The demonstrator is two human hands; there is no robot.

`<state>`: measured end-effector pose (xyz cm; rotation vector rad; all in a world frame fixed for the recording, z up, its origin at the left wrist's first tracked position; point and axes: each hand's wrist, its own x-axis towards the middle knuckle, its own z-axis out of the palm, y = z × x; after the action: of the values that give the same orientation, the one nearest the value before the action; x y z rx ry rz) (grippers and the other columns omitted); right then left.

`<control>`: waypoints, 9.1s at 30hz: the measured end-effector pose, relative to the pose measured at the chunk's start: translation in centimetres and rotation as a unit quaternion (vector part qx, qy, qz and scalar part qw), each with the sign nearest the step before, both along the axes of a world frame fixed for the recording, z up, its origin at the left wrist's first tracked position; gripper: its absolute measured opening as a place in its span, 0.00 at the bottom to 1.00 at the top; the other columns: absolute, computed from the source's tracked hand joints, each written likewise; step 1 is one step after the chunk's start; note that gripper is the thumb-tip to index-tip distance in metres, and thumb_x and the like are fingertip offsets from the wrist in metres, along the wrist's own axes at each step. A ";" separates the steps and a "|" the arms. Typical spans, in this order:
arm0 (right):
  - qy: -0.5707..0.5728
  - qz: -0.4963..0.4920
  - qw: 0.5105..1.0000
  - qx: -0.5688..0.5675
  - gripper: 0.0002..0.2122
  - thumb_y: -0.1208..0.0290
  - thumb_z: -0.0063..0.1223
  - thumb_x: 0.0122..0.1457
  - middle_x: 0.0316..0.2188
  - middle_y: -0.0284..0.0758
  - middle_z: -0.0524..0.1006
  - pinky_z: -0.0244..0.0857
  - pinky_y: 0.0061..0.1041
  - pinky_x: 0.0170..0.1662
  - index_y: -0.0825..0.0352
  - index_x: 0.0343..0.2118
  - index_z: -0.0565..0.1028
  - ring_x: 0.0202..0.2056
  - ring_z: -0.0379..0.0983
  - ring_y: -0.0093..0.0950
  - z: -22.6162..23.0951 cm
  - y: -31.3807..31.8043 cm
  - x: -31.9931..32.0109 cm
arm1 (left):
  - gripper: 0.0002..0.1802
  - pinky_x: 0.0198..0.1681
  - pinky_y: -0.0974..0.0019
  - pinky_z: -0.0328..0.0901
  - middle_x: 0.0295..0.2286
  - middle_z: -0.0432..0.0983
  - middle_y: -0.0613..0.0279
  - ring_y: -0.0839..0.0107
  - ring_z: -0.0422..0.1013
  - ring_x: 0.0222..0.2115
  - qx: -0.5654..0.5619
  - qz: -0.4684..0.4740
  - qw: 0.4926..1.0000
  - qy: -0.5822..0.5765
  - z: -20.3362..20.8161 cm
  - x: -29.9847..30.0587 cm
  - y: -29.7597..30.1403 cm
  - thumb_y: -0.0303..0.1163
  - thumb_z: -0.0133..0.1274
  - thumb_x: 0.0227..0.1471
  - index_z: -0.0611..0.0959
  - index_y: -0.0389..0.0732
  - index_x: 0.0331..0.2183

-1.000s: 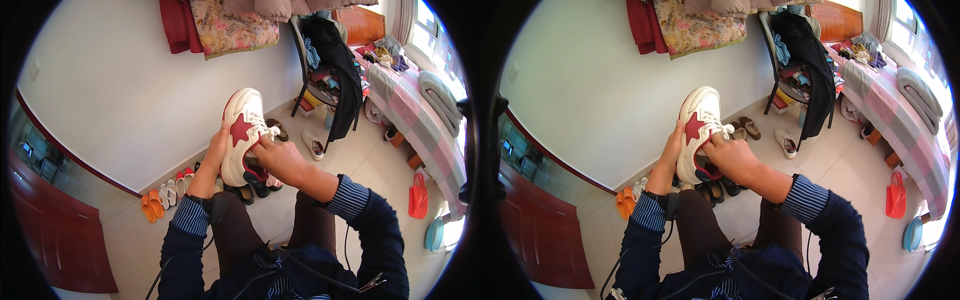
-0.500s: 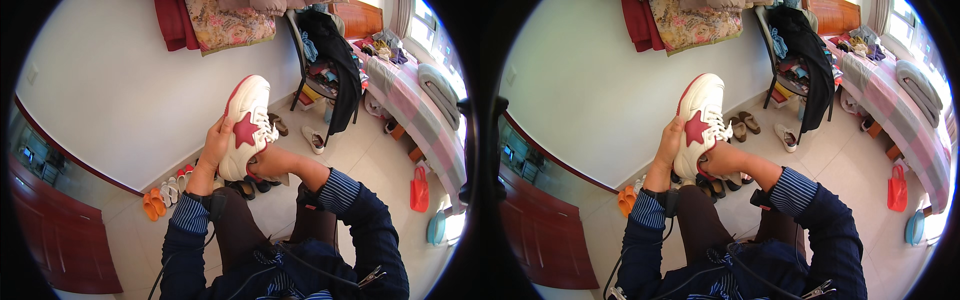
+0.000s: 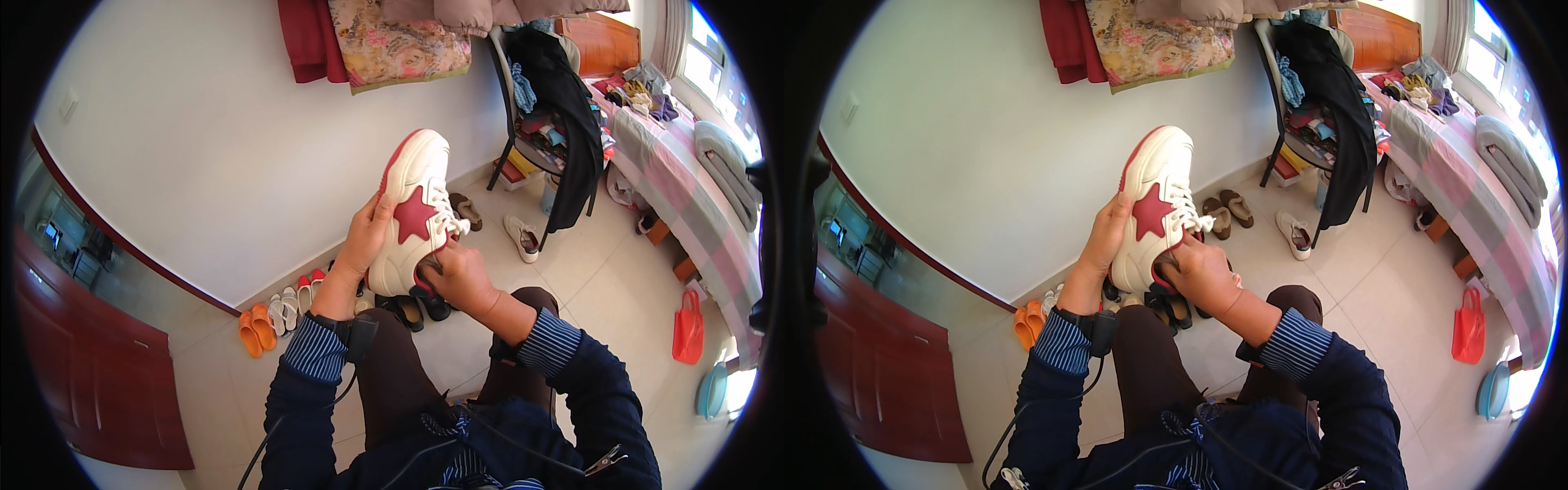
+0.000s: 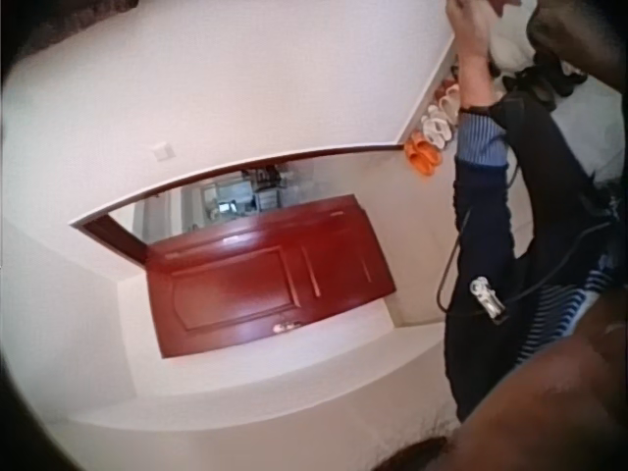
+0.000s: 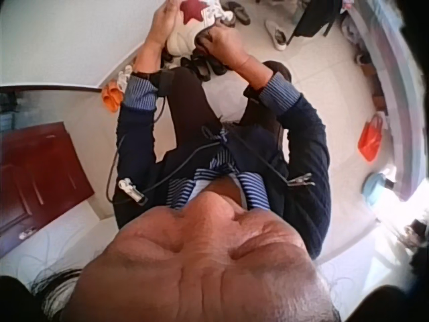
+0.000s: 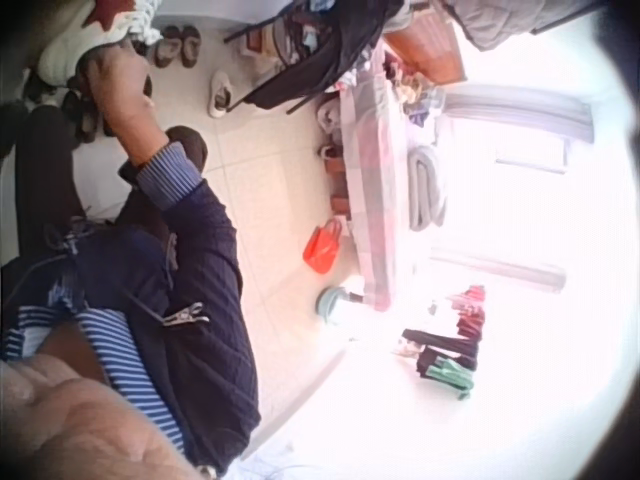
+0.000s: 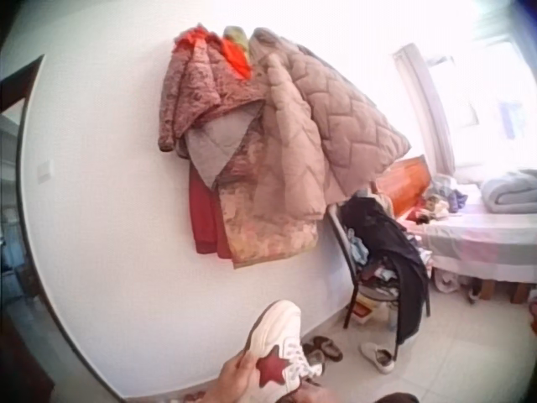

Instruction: The person cleans a white sneaker with a red star using a cloth. They wipe the exterior and interior surfaces, then stuff a cloth inside the shoe to absorb moisture.

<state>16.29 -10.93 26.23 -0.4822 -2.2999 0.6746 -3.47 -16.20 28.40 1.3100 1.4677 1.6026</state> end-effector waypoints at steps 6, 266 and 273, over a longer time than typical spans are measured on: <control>-0.042 0.153 0.985 -0.069 0.15 0.73 0.59 0.52 0.39 0.41 0.80 0.73 0.35 0.43 0.63 0.44 0.79 0.40 0.78 0.39 0.2 1.2 -0.3 | 0.31 0.58 0.67 0.60 0.51 0.75 0.57 0.71 0.67 0.52 0.016 -0.052 0.998 0.021 1.4 1.4 -0.2 0.47 0.48 0.66 0.71 0.33 0.60; -0.275 -0.083 0.935 0.208 0.04 0.73 0.58 0.46 0.23 0.42 0.80 0.73 0.36 0.31 0.66 0.25 0.80 0.27 0.79 0.42 5.4 4.5 0.1 | 0.45 0.58 0.64 0.60 0.55 0.70 0.52 0.65 0.68 0.54 -0.024 0.035 0.961 -0.274 -3.9 8.2 1.7 0.64 0.37 0.64 0.66 0.32 0.62; -0.466 -0.056 0.835 0.286 0.03 0.71 0.60 0.44 0.21 0.37 0.79 0.71 0.35 0.28 0.62 0.21 0.80 0.26 0.79 0.37 5.3 3.6 1.4 | 0.39 0.52 0.68 0.63 0.47 0.75 0.55 0.70 0.69 0.47 0.033 0.093 0.975 -0.198 -4.5 8.6 1.5 0.58 0.35 0.67 0.71 0.29 0.57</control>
<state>17.66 -7.37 31.54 -0.7438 -3.1410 -0.4638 5.12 -14.73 23.89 0.8376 1.3246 1.9171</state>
